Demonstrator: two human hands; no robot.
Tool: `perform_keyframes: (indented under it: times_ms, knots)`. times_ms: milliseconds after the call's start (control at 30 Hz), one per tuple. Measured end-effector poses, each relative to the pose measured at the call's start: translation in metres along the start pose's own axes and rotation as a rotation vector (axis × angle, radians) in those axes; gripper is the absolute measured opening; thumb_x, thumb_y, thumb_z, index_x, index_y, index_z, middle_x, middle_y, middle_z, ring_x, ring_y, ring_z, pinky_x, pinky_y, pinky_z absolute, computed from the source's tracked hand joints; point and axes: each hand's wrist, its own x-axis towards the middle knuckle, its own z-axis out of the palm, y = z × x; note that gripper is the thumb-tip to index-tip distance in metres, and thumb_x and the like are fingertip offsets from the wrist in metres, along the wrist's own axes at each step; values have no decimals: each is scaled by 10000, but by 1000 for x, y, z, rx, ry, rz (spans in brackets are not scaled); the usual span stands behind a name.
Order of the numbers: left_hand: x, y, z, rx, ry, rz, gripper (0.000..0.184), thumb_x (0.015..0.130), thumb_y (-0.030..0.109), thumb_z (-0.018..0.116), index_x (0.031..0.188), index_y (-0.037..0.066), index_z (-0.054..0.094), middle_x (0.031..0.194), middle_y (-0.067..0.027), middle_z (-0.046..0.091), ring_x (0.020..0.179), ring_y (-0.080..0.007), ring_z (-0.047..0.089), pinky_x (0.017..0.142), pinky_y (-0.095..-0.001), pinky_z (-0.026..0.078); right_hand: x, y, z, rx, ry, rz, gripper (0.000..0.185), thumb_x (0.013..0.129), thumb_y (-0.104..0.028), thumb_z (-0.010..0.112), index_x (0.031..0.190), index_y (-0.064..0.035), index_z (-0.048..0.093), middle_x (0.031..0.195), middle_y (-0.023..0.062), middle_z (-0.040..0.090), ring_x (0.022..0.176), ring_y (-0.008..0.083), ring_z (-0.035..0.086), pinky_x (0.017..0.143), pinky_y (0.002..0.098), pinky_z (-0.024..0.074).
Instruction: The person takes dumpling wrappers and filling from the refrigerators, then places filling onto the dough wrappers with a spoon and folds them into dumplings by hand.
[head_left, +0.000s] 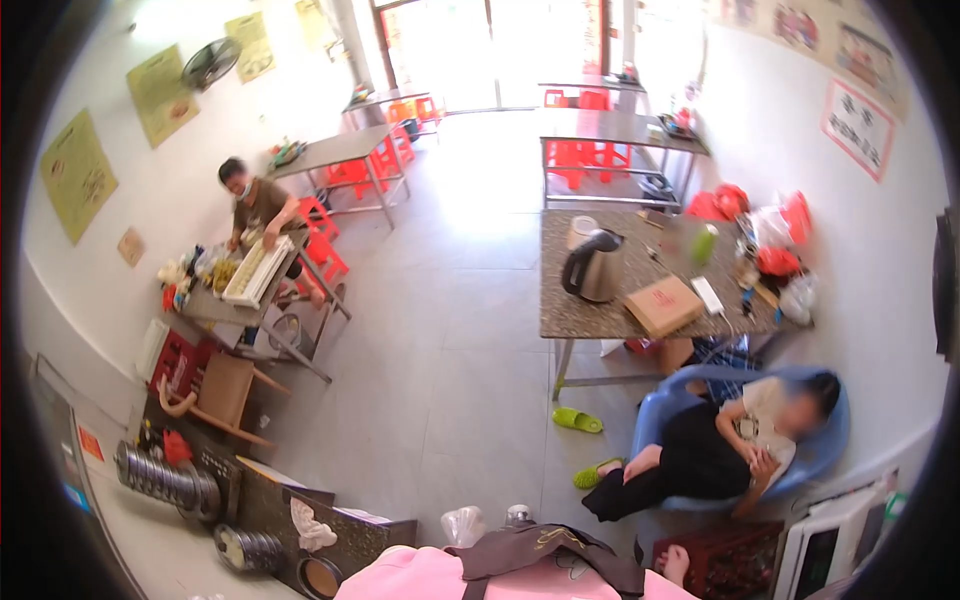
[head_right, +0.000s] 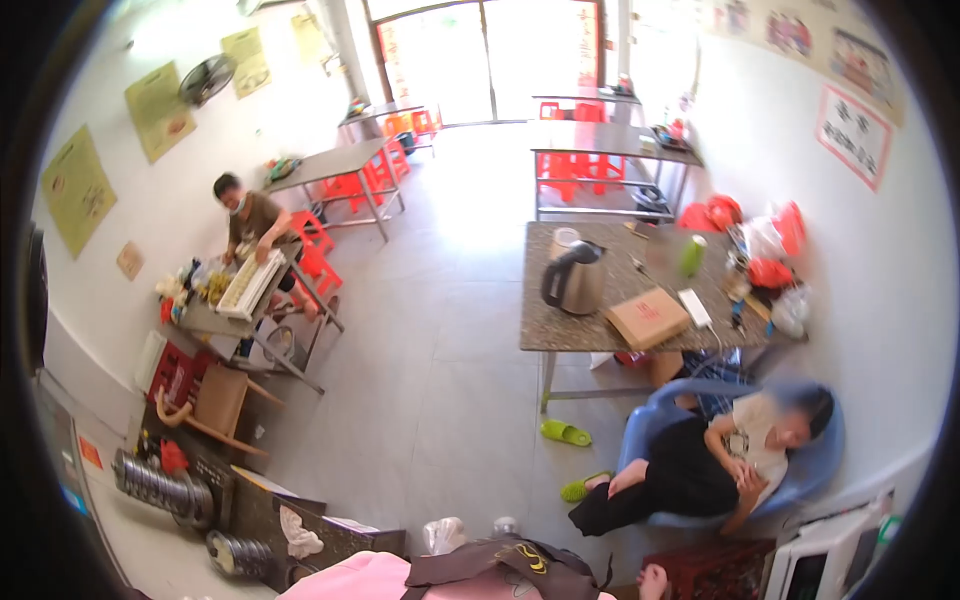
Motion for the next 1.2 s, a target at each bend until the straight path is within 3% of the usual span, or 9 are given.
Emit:
perform_keyframes:
  times_ms: [67, 100, 333, 433, 467, 633, 800, 867, 1200]
  knots:
    - [-29, -62, 30, -1357, -225, 58, 295, 767, 324, 631, 956, 114, 717, 969, -148, 678, 970, -282, 633, 830, -414, 461, 24, -91, 61, -237, -215, -123, 143, 900, -160, 580, 965, -33, 595, 756, 81, 621, 584, 120, 578, 502, 250, 474]
    - [-20, -61, 31, -659, 72, -201, 368, 796, 379, 559, 971, 90, 704, 998, -176, 669, 957, -330, 636, 836, -420, 465, 28, -136, 92, -300, -264, -118, 173, 901, -188, 582, 990, -41, 603, 798, 76, 643, 610, 121, 599, 501, 244, 465]
    - [8, -72, -33, -594, -11, -393, 397, 791, 384, 522, 975, 81, 699, 1054, -194, 646, 976, -362, 625, 845, -432, 467, 124, -220, 260, -521, -491, -187, 145, 871, -141, 574, 919, -13, 624, 737, 80, 638, 581, 166, 626, 487, 274, 473]
    - [19, -72, -48, -174, -70, -143, 316, 773, 332, 556, 886, 75, 702, 961, -171, 672, 902, -328, 652, 744, -424, 489, 148, -224, 336, -760, -638, -144, 172, 853, -149, 581, 903, 7, 634, 746, 103, 662, 569, 193, 644, 479, 287, 488]
    - [10, -77, -30, -467, 271, -181, 293, 774, 326, 567, 887, 91, 701, 929, -167, 673, 902, -319, 654, 723, -426, 496, 147, -231, 364, -801, -717, -170, 196, 857, -159, 584, 923, 20, 631, 752, 103, 664, 591, 192, 649, 499, 286, 497]
    - [63, -91, -70, -516, -64, -518, 383, 806, 368, 534, 1037, 97, 675, 1080, -182, 641, 996, -354, 618, 827, -404, 498, 132, -268, 546, -882, -1016, -363, 229, 836, -162, 605, 935, 38, 653, 748, 110, 674, 644, 178, 652, 563, 307, 518]
    - [16, -80, -136, -733, -9, -500, 429, 788, 387, 537, 1058, 76, 658, 1076, -176, 647, 975, -281, 638, 799, -378, 485, 115, -303, 740, -1005, -1250, -427, 231, 869, -208, 585, 970, -5, 627, 790, 78, 661, 654, 151, 636, 524, 273, 469]
    - [56, -103, -101, -912, 23, -765, 437, 790, 406, 522, 1035, 72, 662, 1072, -167, 649, 959, -264, 639, 766, -380, 486, 91, -328, 809, -972, -1275, -452, 230, 868, -206, 584, 979, -8, 619, 799, 79, 659, 647, 156, 636, 511, 276, 462]
    - [61, -215, -188, -974, 144, -679, 415, 792, 398, 534, 1019, 79, 673, 1043, -172, 653, 948, -283, 634, 757, -388, 498, -28, -307, 1043, -1376, -1367, -386, 239, 869, -201, 589, 1009, -11, 625, 801, 85, 663, 650, 159, 645, 506, 268, 465]
